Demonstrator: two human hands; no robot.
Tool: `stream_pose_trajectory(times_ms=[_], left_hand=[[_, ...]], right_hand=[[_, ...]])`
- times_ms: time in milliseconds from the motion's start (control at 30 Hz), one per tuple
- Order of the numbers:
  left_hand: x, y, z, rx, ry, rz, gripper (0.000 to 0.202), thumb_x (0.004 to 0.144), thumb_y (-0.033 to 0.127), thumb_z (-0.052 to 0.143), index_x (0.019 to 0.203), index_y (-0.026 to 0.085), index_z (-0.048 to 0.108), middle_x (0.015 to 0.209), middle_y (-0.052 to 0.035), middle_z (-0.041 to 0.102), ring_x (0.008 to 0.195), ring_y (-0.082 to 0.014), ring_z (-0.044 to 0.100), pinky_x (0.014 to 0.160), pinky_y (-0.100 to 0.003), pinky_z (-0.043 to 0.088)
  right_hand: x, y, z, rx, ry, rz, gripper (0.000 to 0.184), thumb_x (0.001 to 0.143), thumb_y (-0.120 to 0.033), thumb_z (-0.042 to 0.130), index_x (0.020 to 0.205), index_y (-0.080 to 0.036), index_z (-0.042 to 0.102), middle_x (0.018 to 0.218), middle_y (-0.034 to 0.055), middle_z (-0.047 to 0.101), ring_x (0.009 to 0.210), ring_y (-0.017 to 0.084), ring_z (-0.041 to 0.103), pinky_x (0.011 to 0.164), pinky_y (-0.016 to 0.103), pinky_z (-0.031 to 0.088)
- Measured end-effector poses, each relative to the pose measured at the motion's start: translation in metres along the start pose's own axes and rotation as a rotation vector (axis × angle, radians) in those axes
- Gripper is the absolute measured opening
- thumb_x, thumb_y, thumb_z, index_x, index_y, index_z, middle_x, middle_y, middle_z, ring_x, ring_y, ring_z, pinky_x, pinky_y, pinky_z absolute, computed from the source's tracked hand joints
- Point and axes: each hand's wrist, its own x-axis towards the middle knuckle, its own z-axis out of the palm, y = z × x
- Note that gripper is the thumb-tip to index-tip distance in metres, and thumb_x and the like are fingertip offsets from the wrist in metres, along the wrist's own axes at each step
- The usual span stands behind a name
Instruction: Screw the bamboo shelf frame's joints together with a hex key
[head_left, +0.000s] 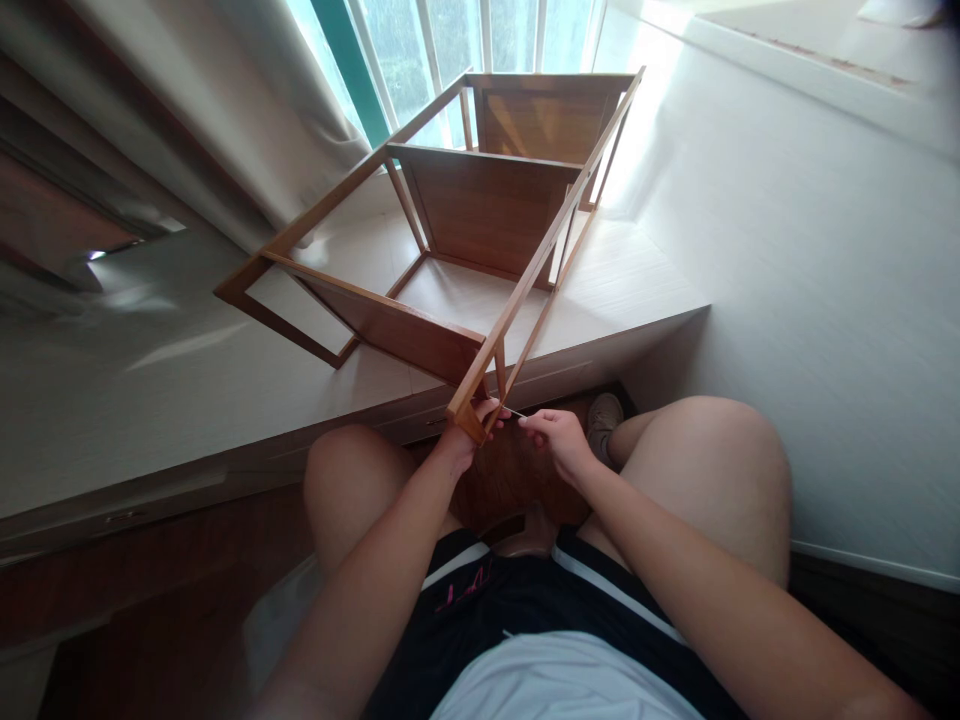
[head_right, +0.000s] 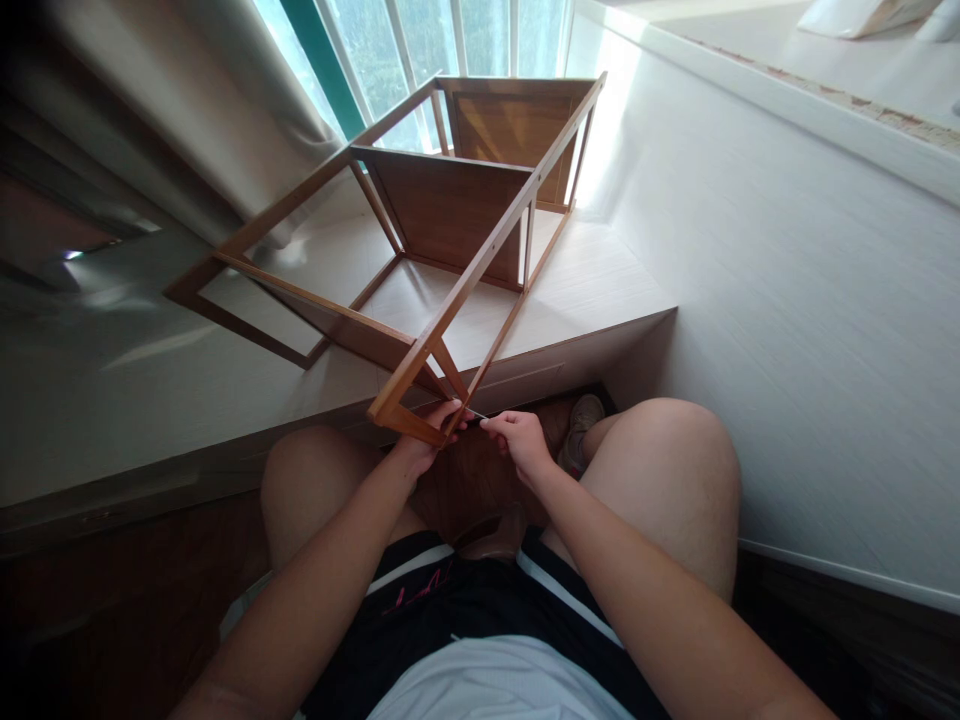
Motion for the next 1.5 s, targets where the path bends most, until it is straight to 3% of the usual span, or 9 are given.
stream_pose_trajectory(times_ms=[133,233,367,467,567,667,867,1067,1500], left_hand=[[0.000,0.000,0.000,0.005,-0.007,-0.004,0.027,0.077,0.041,0.074,0.089,0.017,0.072,0.090,-0.0066,0.075,0.072,-0.0128,0.065,0.054,-0.019,0.043],[0.000,-0.001,0.000,0.000,-0.009,-0.007,0.027,0.077,0.041,0.075,0.088,0.017,0.071,0.090,-0.0067,0.075,0.071,-0.0127,0.064,0.053,-0.019,0.042],[0.001,-0.001,-0.001,-0.014,-0.017,-0.010,0.027,0.076,0.041,0.075,0.088,0.017,0.071,0.089,-0.0066,0.075,0.070,-0.0125,0.064,0.053,-0.020,0.042],[0.001,-0.001,-0.001,-0.021,-0.024,-0.013,0.027,0.076,0.041,0.075,0.088,0.017,0.071,0.088,-0.0063,0.075,0.070,-0.0127,0.063,0.053,-0.020,0.041],[0.001,-0.001,-0.001,-0.025,-0.028,-0.014,0.026,0.076,0.041,0.075,0.087,0.017,0.071,0.088,-0.0060,0.075,0.070,-0.0125,0.063,0.053,-0.020,0.041],[0.001,-0.001,-0.001,-0.027,-0.029,-0.013,0.026,0.076,0.040,0.075,0.087,0.017,0.071,0.088,-0.0060,0.075,0.070,-0.0125,0.063,0.053,-0.020,0.041],[0.000,0.000,0.000,-0.030,-0.027,-0.010,0.024,0.076,0.039,0.075,0.087,0.017,0.071,0.086,-0.0056,0.075,0.069,-0.0122,0.063,0.052,-0.019,0.041],[-0.001,0.001,0.001,-0.022,-0.018,0.000,0.024,0.075,0.039,0.076,0.085,0.017,0.071,0.086,-0.0061,0.075,0.070,-0.0128,0.064,0.053,-0.020,0.042],[-0.004,0.004,0.001,-0.015,-0.025,-0.003,0.021,0.077,0.038,0.075,0.084,0.018,0.071,0.086,-0.0057,0.075,0.069,-0.0126,0.064,0.052,-0.019,0.042]], right_hand=[[0.002,-0.010,-0.004,0.208,-0.152,0.293,0.022,0.058,-0.026,0.079,0.060,-0.015,0.060,0.055,-0.0026,0.053,0.045,0.006,0.036,0.042,0.022,0.020],[0.004,-0.014,-0.008,0.214,-0.241,0.363,0.024,0.059,-0.025,0.080,0.063,-0.016,0.058,0.058,-0.0038,0.053,0.044,0.004,0.032,0.042,0.021,0.016],[0.004,-0.012,-0.008,0.042,-0.211,0.173,0.029,0.067,-0.037,0.079,0.072,-0.018,0.057,0.061,-0.0043,0.056,0.043,0.006,0.033,0.042,0.022,0.016],[0.004,-0.012,-0.007,-0.244,-0.114,-0.092,0.030,0.079,-0.048,0.069,0.080,-0.020,0.060,0.062,-0.0020,0.060,0.047,0.010,0.042,0.046,0.025,0.028],[0.002,-0.014,-0.008,-0.571,-0.060,-0.353,0.027,0.090,-0.046,0.057,0.082,-0.021,0.061,0.068,0.0016,0.064,0.063,0.017,0.057,0.062,0.028,0.040],[0.000,-0.018,-0.012,-0.805,-0.057,-0.469,0.027,0.096,-0.040,0.047,0.081,-0.022,0.060,0.073,0.0030,0.065,0.070,0.018,0.059,0.067,0.029,0.039],[0.000,-0.017,-0.017,-0.958,-0.111,-0.502,0.037,0.097,-0.041,0.046,0.067,-0.021,0.053,0.067,0.0026,0.060,0.065,0.017,0.055,0.064,0.028,0.036],[0.001,-0.014,-0.016,-0.904,-0.162,-0.530,0.037,0.098,-0.039,0.046,0.067,-0.020,0.053,0.066,0.0014,0.059,0.063,0.016,0.052,0.063,0.028,0.034],[0.007,0.001,-0.012,-0.628,-0.194,-0.390,0.043,0.097,-0.047,0.043,0.064,-0.020,0.048,0.060,-0.0025,0.046,0.059,0.014,0.043,0.059,0.028,0.031]])
